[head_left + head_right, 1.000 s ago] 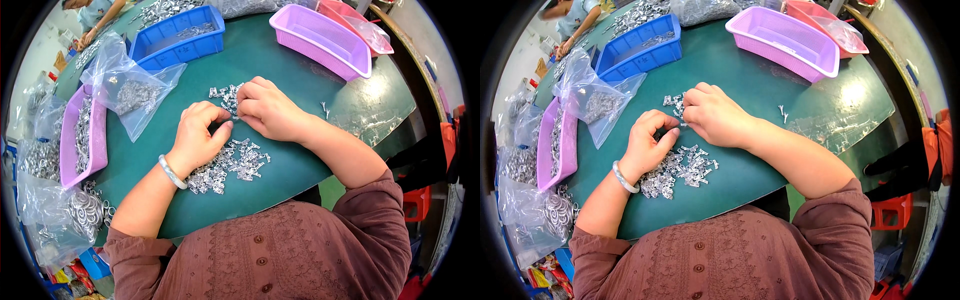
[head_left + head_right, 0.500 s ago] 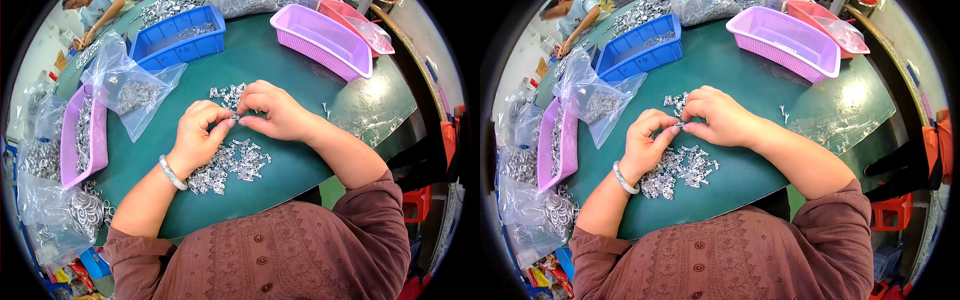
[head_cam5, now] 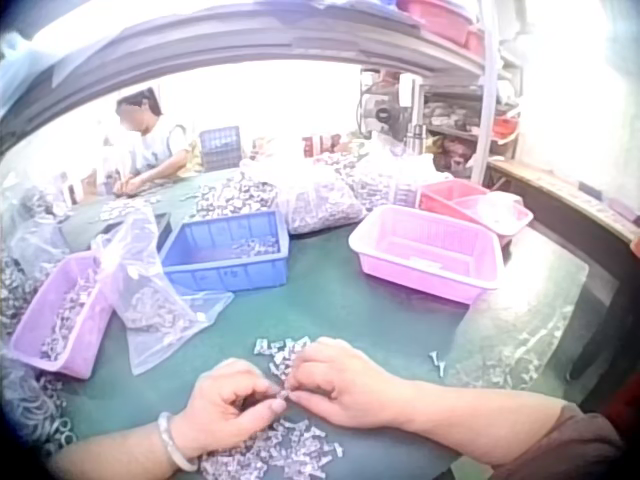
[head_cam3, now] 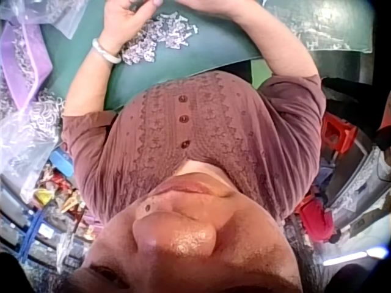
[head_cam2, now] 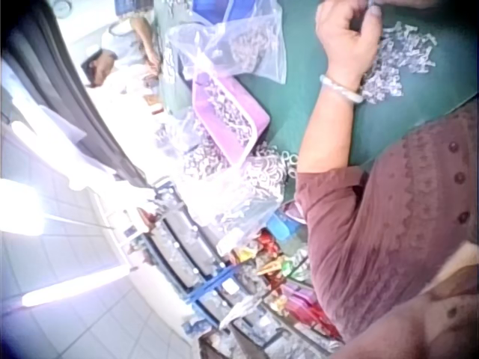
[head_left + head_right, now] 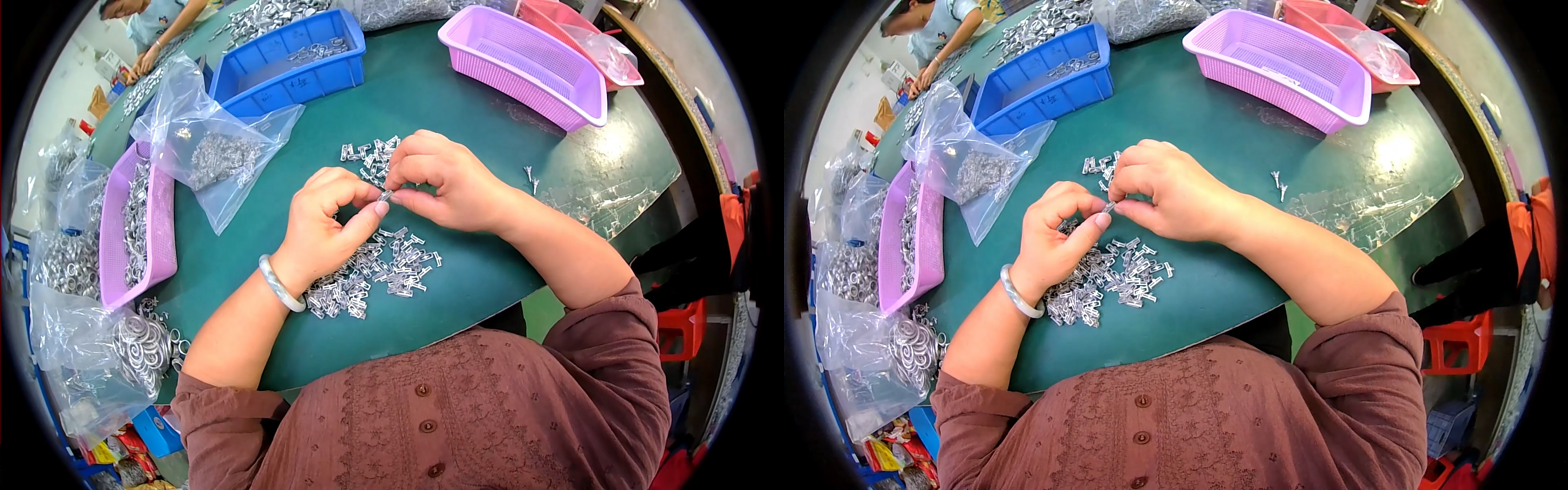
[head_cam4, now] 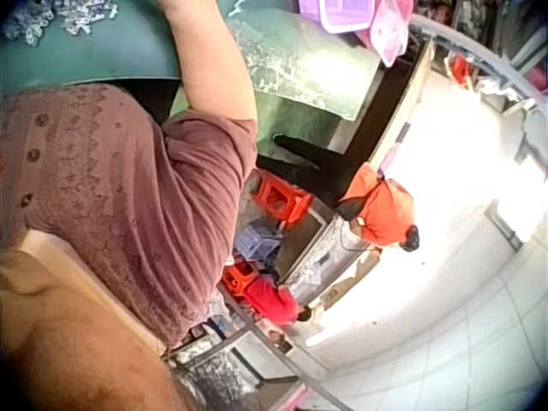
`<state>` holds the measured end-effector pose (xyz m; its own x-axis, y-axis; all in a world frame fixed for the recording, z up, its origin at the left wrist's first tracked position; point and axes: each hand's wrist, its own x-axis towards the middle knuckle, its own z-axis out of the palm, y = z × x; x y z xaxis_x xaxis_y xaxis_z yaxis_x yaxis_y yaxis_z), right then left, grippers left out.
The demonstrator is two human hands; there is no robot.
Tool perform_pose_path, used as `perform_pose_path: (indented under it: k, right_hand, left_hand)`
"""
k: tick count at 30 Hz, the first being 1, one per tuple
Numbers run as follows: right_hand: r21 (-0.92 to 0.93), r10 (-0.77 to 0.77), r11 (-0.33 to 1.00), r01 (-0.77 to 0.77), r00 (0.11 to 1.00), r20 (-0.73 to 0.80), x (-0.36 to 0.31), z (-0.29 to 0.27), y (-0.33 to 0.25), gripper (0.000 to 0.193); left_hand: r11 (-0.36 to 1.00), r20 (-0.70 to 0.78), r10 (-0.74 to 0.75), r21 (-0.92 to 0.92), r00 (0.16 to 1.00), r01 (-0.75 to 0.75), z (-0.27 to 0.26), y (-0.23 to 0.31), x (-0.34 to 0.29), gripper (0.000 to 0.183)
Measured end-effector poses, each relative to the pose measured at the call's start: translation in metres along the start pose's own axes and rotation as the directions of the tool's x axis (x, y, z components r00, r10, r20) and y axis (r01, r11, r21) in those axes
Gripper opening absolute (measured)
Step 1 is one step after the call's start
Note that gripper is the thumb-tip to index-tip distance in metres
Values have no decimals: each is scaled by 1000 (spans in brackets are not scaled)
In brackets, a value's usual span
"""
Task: The person assembles small metal hardware parts by hand, repeatedly picking up pieces from a pile on the table and fitting them together.
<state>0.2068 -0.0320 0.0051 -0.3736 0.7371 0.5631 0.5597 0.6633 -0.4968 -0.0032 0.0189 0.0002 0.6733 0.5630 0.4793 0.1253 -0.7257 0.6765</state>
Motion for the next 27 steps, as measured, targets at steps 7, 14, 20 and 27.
perform_pose_path:
  k: [7, 14, 20, 27]
  right_hand:
    - [8, -18, 1000, 18, 1000, -7, 0, 1, 0, 18]
    - [-163, 72, 984, -78, 996, -45, 1, 0, 11, 13]
    - [-312, 86, 947, -73, 996, 29, -2, 8, 15, 9]
    - [-284, 95, 958, -48, 983, 156, -4, 6, 7, 9]
  left_hand:
    - [1000, -7, 13, -1, 1000, -13, 1, -1, 0, 6]
    - [999, 53, 29, -18, 998, -28, 0, -3, 0, 7]
    - [983, 248, 143, 76, 958, -167, -1, 0, 1, 5]
    - [973, 93, -38, 232, 995, 15, 2, -7, -3, 2]
